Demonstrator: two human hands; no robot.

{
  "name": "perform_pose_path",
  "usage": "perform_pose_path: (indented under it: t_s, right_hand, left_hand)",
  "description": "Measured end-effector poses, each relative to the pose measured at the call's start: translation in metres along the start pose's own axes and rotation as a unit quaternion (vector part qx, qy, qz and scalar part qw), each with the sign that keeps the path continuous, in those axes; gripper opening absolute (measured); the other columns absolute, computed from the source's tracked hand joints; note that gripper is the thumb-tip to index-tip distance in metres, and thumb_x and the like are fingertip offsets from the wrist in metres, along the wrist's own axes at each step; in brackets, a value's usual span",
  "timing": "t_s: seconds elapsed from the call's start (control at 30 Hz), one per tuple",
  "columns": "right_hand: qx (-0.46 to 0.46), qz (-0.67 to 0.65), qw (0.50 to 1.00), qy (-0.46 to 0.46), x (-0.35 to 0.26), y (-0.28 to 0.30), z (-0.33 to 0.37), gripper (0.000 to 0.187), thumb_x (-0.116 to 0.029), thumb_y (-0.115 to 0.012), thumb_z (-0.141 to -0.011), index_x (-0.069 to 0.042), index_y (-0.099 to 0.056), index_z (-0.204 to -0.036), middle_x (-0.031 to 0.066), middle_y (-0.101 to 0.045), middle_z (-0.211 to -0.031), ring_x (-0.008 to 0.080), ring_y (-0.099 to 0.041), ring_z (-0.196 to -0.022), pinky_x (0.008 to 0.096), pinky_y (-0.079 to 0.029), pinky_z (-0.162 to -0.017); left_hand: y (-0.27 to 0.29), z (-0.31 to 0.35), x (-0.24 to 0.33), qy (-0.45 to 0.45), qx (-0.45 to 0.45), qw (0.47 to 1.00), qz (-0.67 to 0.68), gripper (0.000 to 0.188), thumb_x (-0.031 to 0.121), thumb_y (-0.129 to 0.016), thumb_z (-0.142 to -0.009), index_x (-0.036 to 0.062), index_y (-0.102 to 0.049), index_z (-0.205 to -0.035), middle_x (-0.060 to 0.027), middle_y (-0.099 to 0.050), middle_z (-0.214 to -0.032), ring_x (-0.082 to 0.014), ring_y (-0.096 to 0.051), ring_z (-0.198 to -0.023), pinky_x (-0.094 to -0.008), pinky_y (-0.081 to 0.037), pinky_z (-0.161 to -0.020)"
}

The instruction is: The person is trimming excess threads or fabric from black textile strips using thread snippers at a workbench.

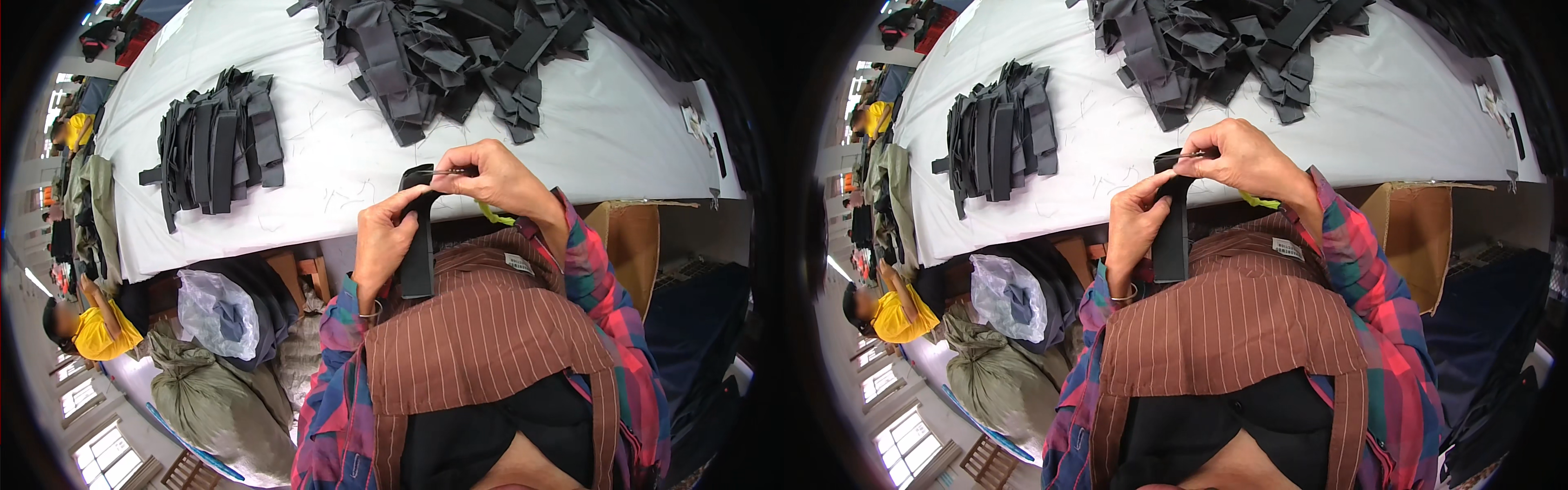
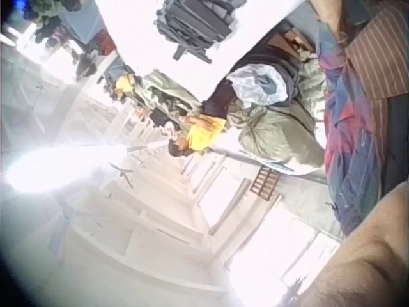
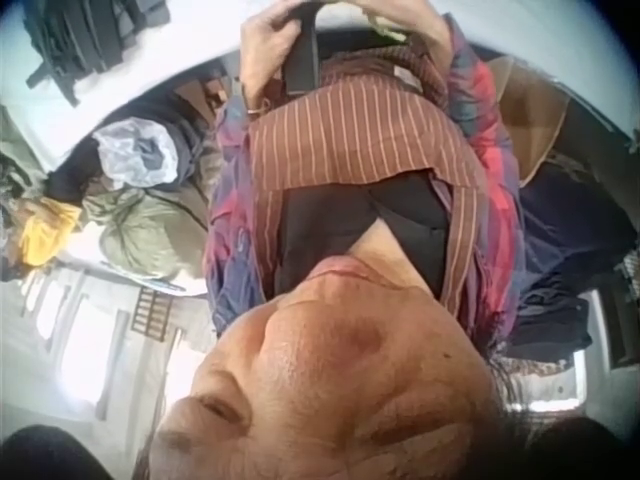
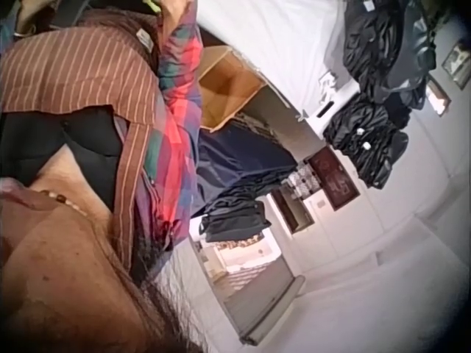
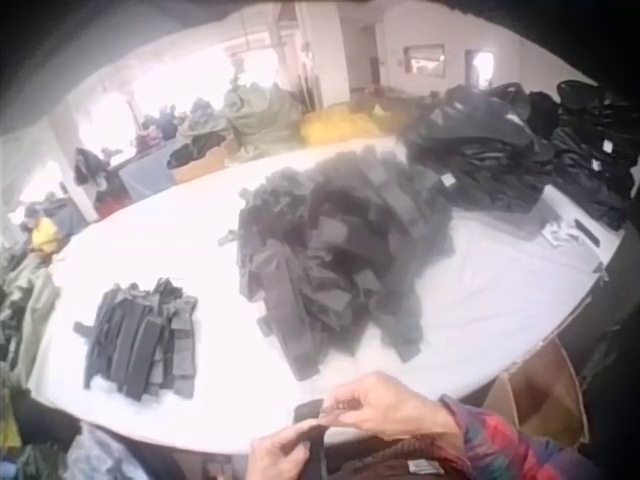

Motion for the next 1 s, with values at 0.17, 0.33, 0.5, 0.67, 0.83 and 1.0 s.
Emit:
perform_pose_path:
  t_s: [0.17, 0.33, 0.5, 0.67, 0.83, 1.0]
  right_hand:
    - [0.001, 0.109, 0.994, -0.02, -0.011, -0.002, 0.006, 0.016, -0.014, -0.065, -0.086, 0.001, -0.062, -0.084, 0.0021, -0.057, -0.065, 0.0072, -0.048, -0.063, 0.0253, -0.04, -0.058]
    - [0.108, 0.007, 0.994, -0.01, 0.003, -0.002, 0.008, 0.015, -0.011, -0.063, -0.088, 0.002, -0.058, -0.084, -0.0014, -0.053, -0.069, 0.0072, -0.045, -0.067, 0.0237, -0.039, -0.062]
    - [0.142, -0.02, 0.989, 0.047, 0.003, 0.0, 0.007, 0.012, -0.009, -0.064, -0.087, 0.002, -0.061, -0.091, 0.0006, -0.055, -0.081, 0.009, -0.051, -0.078, 0.0236, -0.041, -0.07]
    - [0.107, 0.011, 0.994, 0.019, 0.003, -0.007, 0.003, 0.018, -0.005, -0.063, -0.085, 0.001, -0.065, -0.101, 0.004, -0.06, -0.096, 0.0122, -0.057, -0.092, 0.026, -0.046, -0.082]
    - [0.094, 0.045, 0.995, -0.01, 0.015, -0.004, 0.0, 0.014, -0.009, -0.066, -0.082, 0.001, -0.066, -0.092, 0.0067, -0.061, -0.089, 0.0156, -0.059, -0.08, 0.0282, -0.046, -0.072]
    - [0.125, 0.133, 0.981, 0.06, 0.005, -0.01, 0.006, 0.013, -0.012, -0.069, -0.077, -0.001, -0.064, -0.083, 0.0093, -0.06, -0.08, 0.0233, -0.06, -0.071, 0.0307, -0.046, -0.065]
  left_hand:
    - [-0.004, 0.004, -0.002, 0.028, -0.008, 0.999, -0.025, 0.039, -0.007, -0.054, -0.08, 0.0059, -0.065, -0.116, -0.0007, -0.066, -0.078, -0.003, -0.05, -0.066, -0.0205, -0.044, -0.059]
    - [-0.006, 0.001, -0.021, -0.002, 0.01, 1.0, 0.026, 0.041, -0.007, -0.056, -0.079, 0.0056, -0.064, -0.118, 0.0036, -0.056, -0.069, -0.0023, -0.044, -0.061, -0.0206, -0.04, -0.054]
    - [-0.002, -0.003, -0.03, -0.004, -0.003, 0.999, 0.039, 0.046, -0.006, -0.058, -0.079, 0.0033, -0.058, -0.125, 0.0067, -0.046, -0.066, -0.0016, -0.037, -0.057, -0.0192, -0.035, -0.051]
    - [-0.007, 0.001, 0.002, 0.087, -0.08, 0.98, 0.161, 0.047, -0.005, -0.057, -0.085, -0.0013, -0.046, -0.131, -0.0012, -0.064, -0.078, -0.0023, -0.054, -0.064, -0.0177, -0.045, -0.055]
    - [-0.009, 0.0, -0.007, 0.096, -0.102, 0.973, 0.186, 0.037, -0.005, -0.056, -0.085, -0.0002, -0.049, -0.122, -0.0046, -0.068, -0.086, -0.0042, -0.059, -0.068, -0.0193, -0.048, -0.057]
    - [-0.007, -0.001, -0.011, 0.078, -0.042, 0.981, 0.171, 0.033, -0.007, -0.054, -0.085, 0.0014, -0.053, -0.117, -0.0021, -0.066, -0.082, -0.0029, -0.056, -0.066, -0.0181, -0.045, -0.055]
Point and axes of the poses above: each hand's wrist, its own z-axis away from the middle knuckle, its own y-axis out of the back of the hand, x = y × z, the point moved 1 cm from there along -z, towards the middle knuckle
